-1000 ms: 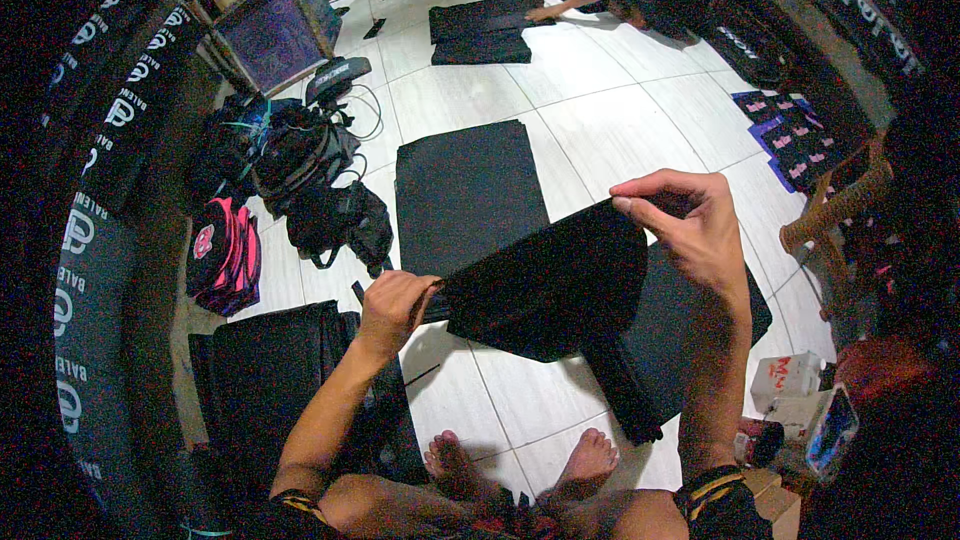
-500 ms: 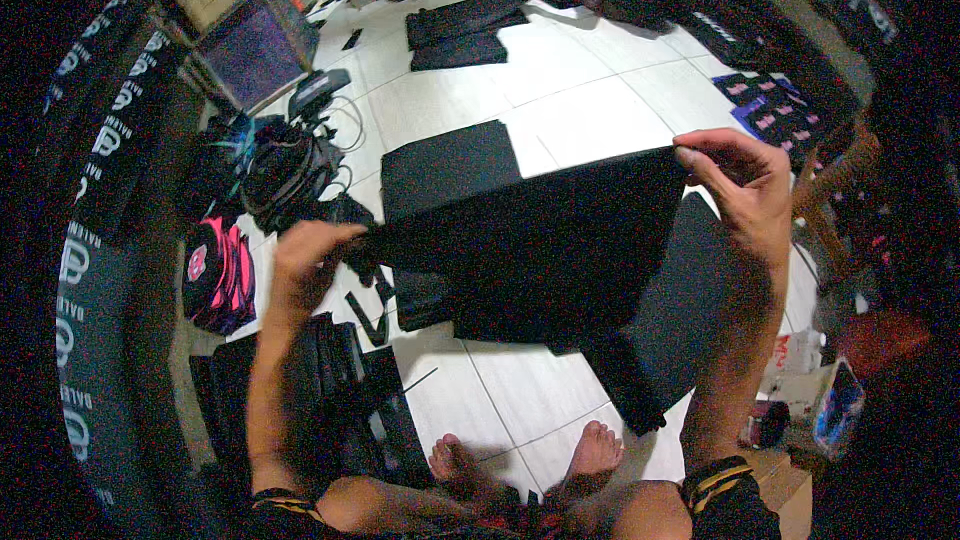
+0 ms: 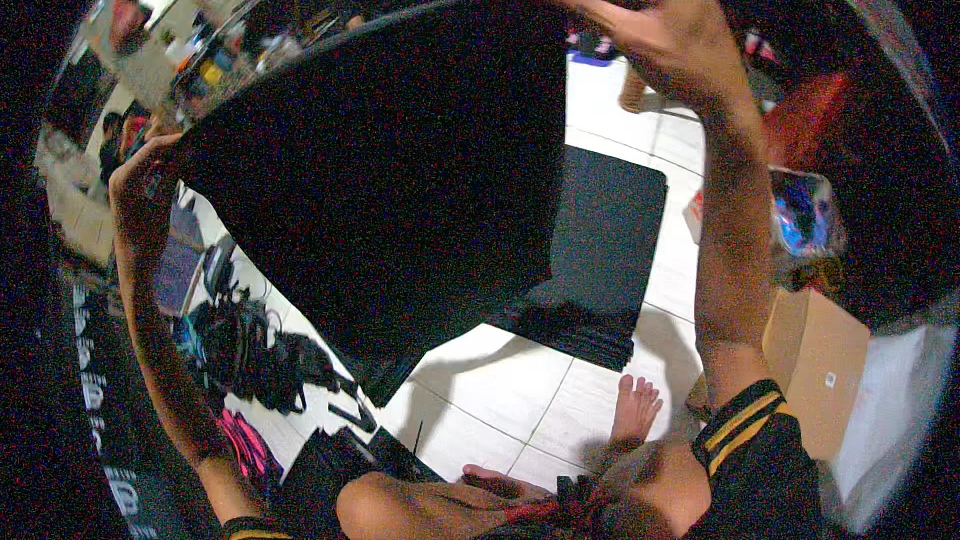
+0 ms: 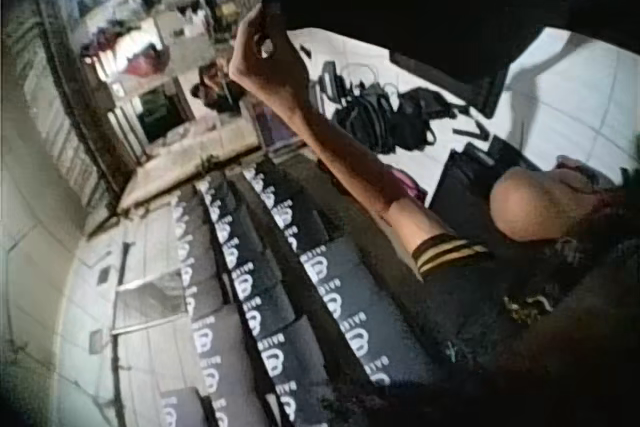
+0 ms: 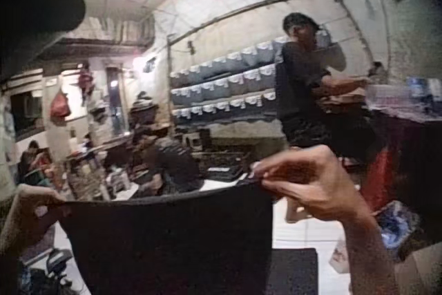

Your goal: The person picks up, unfolds, and aligns black fabric panels on a tiled floor, stacking them into organized piles.

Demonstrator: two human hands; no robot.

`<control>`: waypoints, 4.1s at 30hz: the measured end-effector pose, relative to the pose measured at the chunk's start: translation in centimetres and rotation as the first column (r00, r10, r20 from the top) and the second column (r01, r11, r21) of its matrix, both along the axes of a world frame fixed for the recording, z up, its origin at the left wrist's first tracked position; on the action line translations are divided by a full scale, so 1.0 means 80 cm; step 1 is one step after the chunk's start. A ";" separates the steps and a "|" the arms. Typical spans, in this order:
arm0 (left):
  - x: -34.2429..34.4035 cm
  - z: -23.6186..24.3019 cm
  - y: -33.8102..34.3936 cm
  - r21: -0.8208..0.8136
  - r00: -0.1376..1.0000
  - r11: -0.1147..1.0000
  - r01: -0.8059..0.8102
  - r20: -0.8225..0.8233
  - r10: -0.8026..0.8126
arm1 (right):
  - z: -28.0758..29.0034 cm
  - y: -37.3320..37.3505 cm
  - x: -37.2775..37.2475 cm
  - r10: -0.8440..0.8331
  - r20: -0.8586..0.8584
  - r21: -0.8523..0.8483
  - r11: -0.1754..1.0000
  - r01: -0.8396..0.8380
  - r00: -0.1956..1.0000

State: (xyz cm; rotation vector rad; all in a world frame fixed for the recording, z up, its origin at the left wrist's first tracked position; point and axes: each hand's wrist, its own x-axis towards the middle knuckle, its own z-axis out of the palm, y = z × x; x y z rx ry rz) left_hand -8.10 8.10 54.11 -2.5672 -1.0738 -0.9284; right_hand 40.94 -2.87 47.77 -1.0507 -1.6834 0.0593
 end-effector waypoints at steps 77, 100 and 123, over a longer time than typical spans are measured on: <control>0.212 -0.582 -0.017 -0.551 0.850 0.811 0.195 -0.317 -0.420 | -0.444 -0.211 0.028 0.409 0.667 -0.740 0.458 0.492 0.623; 0.149 -0.619 -0.050 -0.603 0.819 0.742 0.292 -0.243 -0.520 | -0.453 -0.186 -0.051 0.423 0.370 -0.913 0.331 0.239 0.827; 0.095 -0.681 -0.101 -0.616 0.811 0.695 0.371 -0.149 -0.565 | -0.447 -0.211 -0.187 0.181 0.563 -0.721 0.584 0.372 0.807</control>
